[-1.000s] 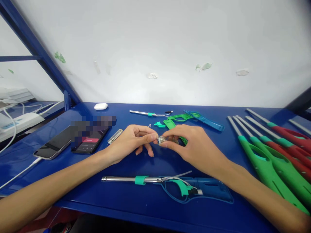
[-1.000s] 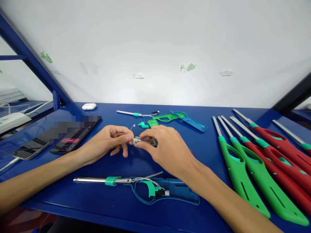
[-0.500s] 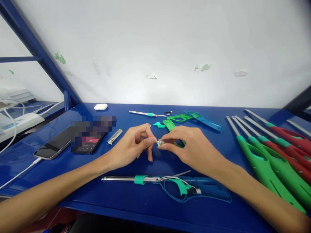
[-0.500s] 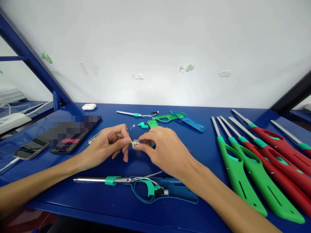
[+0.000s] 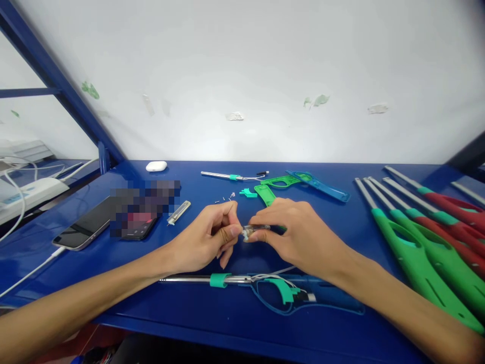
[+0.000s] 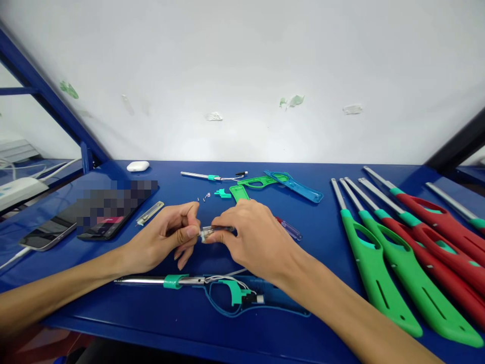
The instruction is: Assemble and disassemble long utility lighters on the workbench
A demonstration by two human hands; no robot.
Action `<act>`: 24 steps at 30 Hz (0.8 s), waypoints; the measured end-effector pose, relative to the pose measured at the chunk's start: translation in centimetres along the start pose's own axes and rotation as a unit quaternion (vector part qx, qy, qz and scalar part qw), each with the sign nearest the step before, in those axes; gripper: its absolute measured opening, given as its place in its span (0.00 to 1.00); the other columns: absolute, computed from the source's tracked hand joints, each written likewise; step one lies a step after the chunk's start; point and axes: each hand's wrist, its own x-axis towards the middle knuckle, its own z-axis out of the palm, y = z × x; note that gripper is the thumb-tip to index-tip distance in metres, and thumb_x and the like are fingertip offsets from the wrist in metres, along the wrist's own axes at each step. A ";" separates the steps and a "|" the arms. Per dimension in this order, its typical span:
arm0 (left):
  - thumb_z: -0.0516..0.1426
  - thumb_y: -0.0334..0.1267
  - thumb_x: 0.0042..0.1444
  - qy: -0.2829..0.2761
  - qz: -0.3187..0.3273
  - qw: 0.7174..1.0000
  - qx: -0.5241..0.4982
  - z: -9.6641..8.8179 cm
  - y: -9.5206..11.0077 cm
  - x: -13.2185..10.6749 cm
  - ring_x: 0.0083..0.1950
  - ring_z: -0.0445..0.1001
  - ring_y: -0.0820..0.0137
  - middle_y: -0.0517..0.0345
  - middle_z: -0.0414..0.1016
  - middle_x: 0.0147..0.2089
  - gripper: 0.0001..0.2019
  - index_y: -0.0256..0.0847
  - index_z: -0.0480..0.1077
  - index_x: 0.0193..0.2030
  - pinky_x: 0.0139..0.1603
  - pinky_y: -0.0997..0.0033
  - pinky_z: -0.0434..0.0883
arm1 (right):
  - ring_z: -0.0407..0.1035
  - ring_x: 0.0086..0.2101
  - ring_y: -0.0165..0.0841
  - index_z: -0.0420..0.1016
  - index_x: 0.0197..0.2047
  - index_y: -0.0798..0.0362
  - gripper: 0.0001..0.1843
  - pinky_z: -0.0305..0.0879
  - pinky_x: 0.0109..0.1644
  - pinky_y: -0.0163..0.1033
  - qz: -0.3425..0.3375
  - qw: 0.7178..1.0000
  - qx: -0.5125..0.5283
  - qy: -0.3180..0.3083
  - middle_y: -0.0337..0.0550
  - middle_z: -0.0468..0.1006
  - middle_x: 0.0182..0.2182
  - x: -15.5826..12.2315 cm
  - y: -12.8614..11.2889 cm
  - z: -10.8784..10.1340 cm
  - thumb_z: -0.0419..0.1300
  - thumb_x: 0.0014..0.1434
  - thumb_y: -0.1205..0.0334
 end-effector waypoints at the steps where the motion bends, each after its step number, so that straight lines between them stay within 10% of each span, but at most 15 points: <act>1: 0.61 0.57 0.67 0.000 -0.002 1.000 -0.002 0.1 -0.1 0.0 0.17 0.68 0.75 0.72 0.62 0.21 0.22 0.43 0.59 0.35 0.19 0.79 0.61 | 0.73 0.36 0.37 0.87 0.41 0.46 0.06 0.65 0.42 0.43 0.001 1.000 -0.004 0.000 0.40 0.87 0.36 0.0 0.0 0.0 0.67 0.66 0.62; 24: 0.61 0.46 0.70 0.020 0.003 0.999 0.037 -1.5 0.6 0.8 0.17 0.68 0.79 0.65 0.74 0.23 0.16 0.40 0.66 0.35 0.19 0.81 0.60 | 0.76 0.38 0.37 0.86 0.44 0.49 0.12 0.65 0.47 0.44 -0.028 0.999 -0.030 -0.021 0.41 0.85 0.35 0.3 0.6 -0.8 0.62 0.72 0.54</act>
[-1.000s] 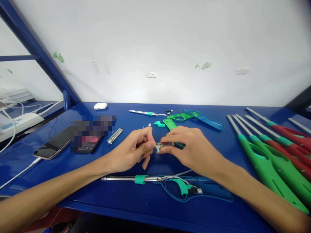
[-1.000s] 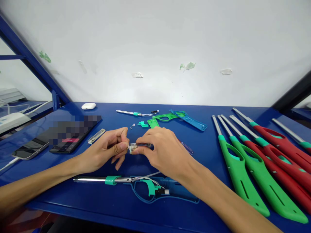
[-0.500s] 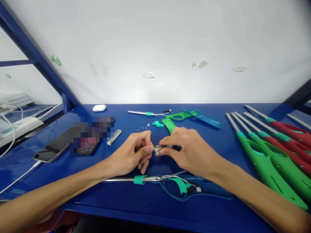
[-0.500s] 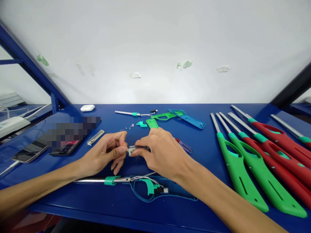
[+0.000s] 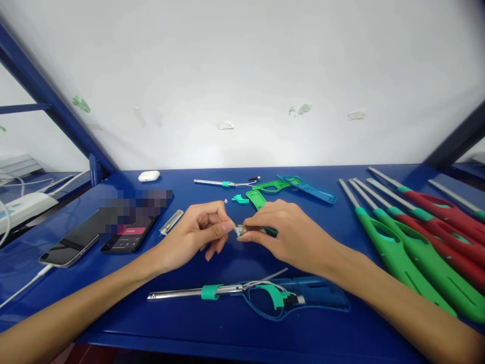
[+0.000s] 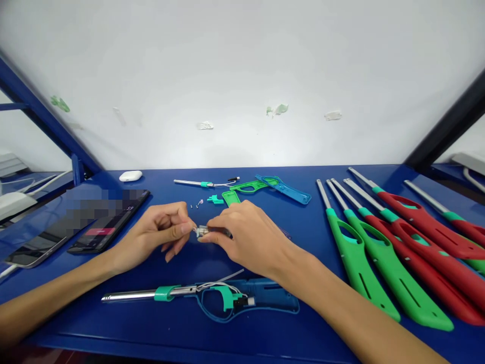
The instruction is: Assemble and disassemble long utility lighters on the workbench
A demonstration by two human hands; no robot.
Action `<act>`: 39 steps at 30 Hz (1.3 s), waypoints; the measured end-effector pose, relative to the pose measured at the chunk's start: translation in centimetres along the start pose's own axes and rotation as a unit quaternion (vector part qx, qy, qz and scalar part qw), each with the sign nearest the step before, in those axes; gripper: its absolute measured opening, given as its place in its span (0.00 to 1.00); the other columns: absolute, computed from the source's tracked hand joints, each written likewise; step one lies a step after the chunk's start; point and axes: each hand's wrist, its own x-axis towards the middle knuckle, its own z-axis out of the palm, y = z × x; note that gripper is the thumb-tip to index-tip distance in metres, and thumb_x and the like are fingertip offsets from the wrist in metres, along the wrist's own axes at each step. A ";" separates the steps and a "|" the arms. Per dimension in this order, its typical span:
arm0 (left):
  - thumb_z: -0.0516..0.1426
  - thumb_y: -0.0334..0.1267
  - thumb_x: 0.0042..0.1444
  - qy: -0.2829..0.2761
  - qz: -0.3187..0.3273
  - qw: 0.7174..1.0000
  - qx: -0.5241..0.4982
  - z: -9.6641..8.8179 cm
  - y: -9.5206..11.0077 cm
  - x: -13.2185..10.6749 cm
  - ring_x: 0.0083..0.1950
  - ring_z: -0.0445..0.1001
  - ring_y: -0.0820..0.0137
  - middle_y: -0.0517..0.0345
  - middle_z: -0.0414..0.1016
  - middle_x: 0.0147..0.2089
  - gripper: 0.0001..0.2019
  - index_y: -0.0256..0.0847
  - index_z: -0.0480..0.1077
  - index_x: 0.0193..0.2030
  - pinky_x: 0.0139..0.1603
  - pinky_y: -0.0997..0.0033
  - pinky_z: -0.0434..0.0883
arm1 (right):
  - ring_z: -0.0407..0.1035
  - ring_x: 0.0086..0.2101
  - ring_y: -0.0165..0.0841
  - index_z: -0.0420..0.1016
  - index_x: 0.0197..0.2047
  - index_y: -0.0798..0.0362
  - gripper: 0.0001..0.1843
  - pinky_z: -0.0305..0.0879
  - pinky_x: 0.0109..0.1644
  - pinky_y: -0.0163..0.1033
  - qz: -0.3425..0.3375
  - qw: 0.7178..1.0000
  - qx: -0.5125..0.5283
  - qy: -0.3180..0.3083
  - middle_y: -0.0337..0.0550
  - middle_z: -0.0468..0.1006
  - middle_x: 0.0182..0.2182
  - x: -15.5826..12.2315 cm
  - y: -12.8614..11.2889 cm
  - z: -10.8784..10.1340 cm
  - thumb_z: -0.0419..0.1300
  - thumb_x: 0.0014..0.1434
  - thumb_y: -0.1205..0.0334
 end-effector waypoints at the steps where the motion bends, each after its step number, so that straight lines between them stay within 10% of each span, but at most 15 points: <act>1: 0.60 0.46 0.70 0.010 0.002 1.000 0.005 -0.3 0.2 0.1 0.17 0.69 0.78 0.64 0.75 0.24 0.15 0.40 0.67 0.35 0.18 0.81 0.58 | 0.76 0.38 0.38 0.85 0.44 0.50 0.13 0.66 0.48 0.45 0.002 1.000 -0.011 0.006 0.42 0.84 0.35 0.0 -0.2 -0.5 0.61 0.73 0.53; 8: 0.63 0.40 0.67 0.050 -0.007 0.991 0.124 0.6 1.6 -0.7 0.26 0.70 0.76 0.63 0.77 0.27 0.10 0.40 0.76 0.34 0.26 0.77 0.63 | 0.79 0.42 0.33 0.80 0.53 0.44 0.13 0.72 0.46 0.38 0.080 0.990 -0.033 0.111 0.38 0.84 0.45 -3.9 -2.6 -4.0 0.53 0.76 0.60; 16: 0.56 0.40 0.72 -0.084 0.041 0.938 0.334 5.5 3.0 -1.3 0.50 0.77 0.66 0.56 0.79 0.50 0.11 0.43 0.79 0.52 0.51 0.68 0.71 | 0.84 0.34 0.30 0.83 0.45 0.39 0.08 0.77 0.32 0.23 0.176 0.968 -0.008 0.179 0.29 0.88 0.38 -11.6 -1.8 -3.0 0.62 0.70 0.53; 25: 0.61 0.30 0.66 -0.075 0.045 0.953 0.289 7.0 2.9 -0.3 0.34 0.70 0.75 0.63 0.76 0.37 0.05 0.42 0.79 0.40 0.32 0.76 0.64 | 0.81 0.33 0.26 0.82 0.41 0.39 0.10 0.74 0.36 0.25 0.178 0.969 0.042 0.164 0.28 0.85 0.34 -11.1 -2.7 -1.3 0.59 0.71 0.58; 39: 0.61 0.30 0.67 -0.060 0.066 0.956 0.279 7.4 2.3 -0.6 0.34 0.70 0.78 0.67 0.74 0.36 0.05 0.43 0.75 0.39 0.35 0.77 0.65 | 0.78 0.33 0.22 0.81 0.44 0.38 0.08 0.72 0.38 0.22 0.166 0.976 0.054 0.131 0.26 0.84 0.34 -11.3 -2.8 -1.4 0.60 0.72 0.59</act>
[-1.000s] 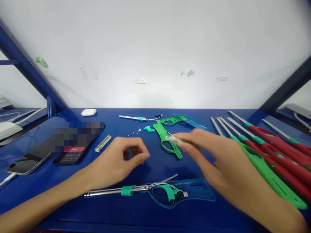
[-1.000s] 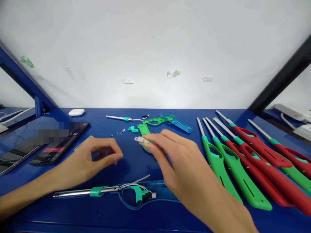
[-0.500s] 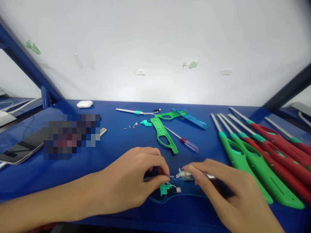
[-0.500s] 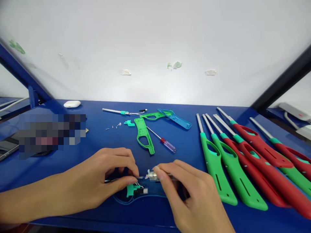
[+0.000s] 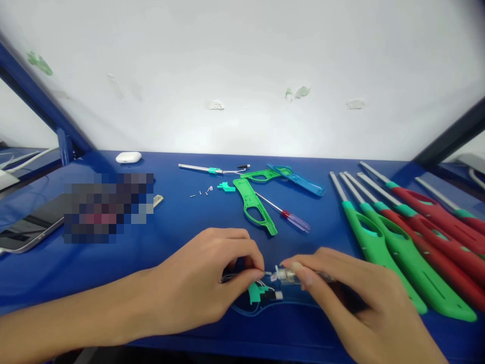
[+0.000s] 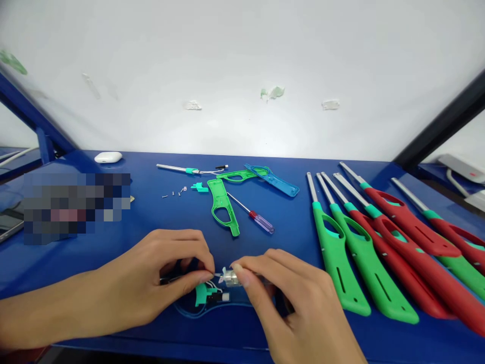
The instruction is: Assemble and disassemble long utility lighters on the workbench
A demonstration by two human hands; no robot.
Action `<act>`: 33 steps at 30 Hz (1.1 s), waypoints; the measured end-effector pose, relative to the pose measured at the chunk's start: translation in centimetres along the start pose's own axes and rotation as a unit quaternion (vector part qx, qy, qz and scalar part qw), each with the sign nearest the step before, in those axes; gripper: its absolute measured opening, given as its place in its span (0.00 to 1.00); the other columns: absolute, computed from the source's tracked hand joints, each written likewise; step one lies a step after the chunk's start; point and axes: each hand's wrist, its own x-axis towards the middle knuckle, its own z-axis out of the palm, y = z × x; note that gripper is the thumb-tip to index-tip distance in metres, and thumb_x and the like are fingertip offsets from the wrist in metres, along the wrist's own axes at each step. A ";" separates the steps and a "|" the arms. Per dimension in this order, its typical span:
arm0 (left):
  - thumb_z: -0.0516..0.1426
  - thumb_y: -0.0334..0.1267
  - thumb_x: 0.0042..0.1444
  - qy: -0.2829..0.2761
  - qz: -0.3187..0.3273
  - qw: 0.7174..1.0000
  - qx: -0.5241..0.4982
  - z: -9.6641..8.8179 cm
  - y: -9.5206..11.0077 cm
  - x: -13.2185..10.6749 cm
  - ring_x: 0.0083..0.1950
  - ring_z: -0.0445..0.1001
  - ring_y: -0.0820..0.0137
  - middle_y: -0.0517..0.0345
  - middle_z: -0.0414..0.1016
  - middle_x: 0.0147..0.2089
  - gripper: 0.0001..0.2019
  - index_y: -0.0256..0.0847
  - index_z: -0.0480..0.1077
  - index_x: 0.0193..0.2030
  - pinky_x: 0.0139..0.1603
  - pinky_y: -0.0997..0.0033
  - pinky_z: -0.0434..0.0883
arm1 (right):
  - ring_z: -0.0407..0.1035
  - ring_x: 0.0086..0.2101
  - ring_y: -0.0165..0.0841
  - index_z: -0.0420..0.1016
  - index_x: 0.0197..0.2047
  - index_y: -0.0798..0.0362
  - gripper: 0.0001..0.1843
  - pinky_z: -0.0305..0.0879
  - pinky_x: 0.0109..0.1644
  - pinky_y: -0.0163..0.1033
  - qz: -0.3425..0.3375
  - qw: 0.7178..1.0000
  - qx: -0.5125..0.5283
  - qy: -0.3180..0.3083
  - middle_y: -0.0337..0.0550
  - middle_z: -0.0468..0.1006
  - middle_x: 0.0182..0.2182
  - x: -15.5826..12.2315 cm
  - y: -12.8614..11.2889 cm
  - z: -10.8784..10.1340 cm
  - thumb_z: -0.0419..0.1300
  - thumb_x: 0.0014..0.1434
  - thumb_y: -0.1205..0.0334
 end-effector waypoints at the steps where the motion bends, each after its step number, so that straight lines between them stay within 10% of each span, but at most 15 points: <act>1: 0.61 0.30 0.67 0.002 0.001 1.000 0.000 0.0 0.0 0.0 0.33 0.69 0.78 0.67 0.73 0.36 0.05 0.43 0.75 0.39 0.34 0.77 0.65 | 0.78 0.33 0.22 0.81 0.44 0.38 0.08 0.72 0.38 0.22 0.000 1.000 -0.001 0.000 0.26 0.84 0.35 0.0 0.0 0.0 0.60 0.72 0.59; 33: 0.57 0.28 0.67 -0.009 0.019 1.000 0.000 0.0 0.3 -0.1 0.29 0.65 0.77 0.62 0.74 0.39 0.06 0.40 0.76 0.41 0.29 0.77 0.63 | 0.79 0.31 0.25 0.84 0.44 0.44 0.09 0.75 0.38 0.24 -0.059 0.998 -0.026 0.017 0.32 0.84 0.33 0.3 -0.6 -0.2 0.60 0.71 0.61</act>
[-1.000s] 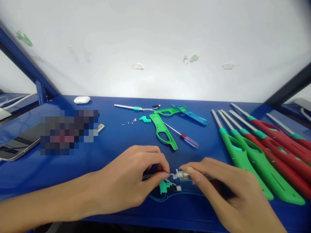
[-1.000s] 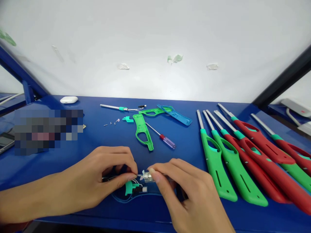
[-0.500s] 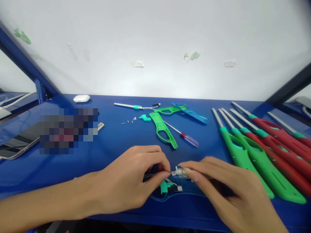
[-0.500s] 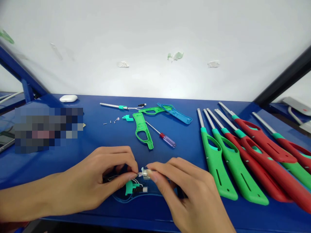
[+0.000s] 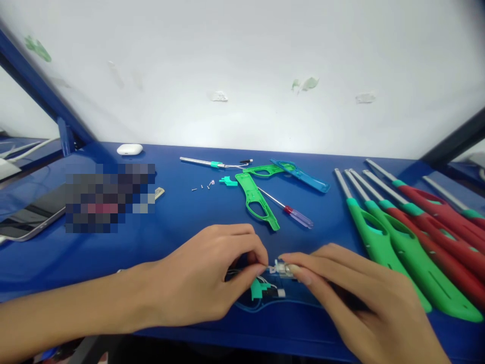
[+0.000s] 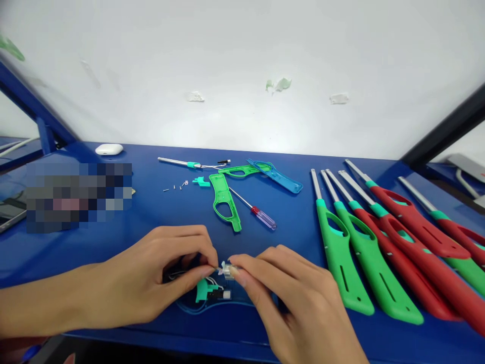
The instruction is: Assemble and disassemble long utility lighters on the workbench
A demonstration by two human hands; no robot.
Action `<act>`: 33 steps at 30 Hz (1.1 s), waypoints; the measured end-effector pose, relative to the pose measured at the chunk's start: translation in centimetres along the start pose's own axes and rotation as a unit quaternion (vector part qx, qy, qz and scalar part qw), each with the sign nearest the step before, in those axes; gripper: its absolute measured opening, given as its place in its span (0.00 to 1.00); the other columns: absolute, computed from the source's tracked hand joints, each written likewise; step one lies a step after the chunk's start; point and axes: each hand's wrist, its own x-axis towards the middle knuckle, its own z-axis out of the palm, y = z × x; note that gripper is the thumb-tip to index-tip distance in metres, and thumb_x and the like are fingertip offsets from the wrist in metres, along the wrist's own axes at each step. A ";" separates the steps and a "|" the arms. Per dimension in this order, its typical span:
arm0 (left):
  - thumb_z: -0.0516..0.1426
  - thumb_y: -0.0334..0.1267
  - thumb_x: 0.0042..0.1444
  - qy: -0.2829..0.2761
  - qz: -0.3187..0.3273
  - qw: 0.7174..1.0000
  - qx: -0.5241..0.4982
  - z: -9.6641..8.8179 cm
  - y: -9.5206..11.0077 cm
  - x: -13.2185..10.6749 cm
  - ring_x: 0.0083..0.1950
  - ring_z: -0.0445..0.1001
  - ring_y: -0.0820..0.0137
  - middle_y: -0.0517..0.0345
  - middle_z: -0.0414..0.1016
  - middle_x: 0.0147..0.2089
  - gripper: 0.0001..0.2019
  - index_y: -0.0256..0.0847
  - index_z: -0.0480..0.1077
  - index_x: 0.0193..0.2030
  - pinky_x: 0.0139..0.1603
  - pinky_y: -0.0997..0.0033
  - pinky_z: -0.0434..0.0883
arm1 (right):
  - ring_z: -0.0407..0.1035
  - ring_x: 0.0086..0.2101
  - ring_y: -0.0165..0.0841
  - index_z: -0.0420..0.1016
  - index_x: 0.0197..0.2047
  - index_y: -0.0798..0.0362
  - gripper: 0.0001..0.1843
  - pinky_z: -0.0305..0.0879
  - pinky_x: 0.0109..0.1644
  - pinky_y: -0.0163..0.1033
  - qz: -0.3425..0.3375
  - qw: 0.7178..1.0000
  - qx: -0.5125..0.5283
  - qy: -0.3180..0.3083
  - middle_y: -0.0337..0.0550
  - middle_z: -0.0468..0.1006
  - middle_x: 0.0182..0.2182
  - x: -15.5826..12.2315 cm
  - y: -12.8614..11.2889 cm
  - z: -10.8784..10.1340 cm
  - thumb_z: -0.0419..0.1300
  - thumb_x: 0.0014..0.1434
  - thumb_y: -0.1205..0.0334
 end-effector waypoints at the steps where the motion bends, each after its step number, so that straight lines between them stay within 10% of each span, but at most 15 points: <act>1: 0.57 0.28 0.67 -0.001 0.002 1.000 0.000 0.0 0.0 0.0 0.29 0.65 0.77 0.62 0.75 0.39 0.06 0.40 0.76 0.41 0.29 0.77 0.63 | 0.79 0.32 0.24 0.84 0.44 0.45 0.09 0.75 0.38 0.24 -0.003 1.000 0.000 0.000 0.33 0.84 0.34 0.0 0.0 0.0 0.60 0.71 0.62; 33: 0.57 0.28 0.67 0.010 0.012 1.000 0.006 0.4 -0.2 0.2 0.28 0.61 0.77 0.64 0.71 0.36 0.06 0.39 0.75 0.40 0.27 0.77 0.61 | 0.81 0.34 0.27 0.84 0.49 0.47 0.13 0.77 0.38 0.28 -0.043 0.998 -0.036 -0.009 0.37 0.85 0.38 -0.3 0.2 0.1 0.56 0.75 0.60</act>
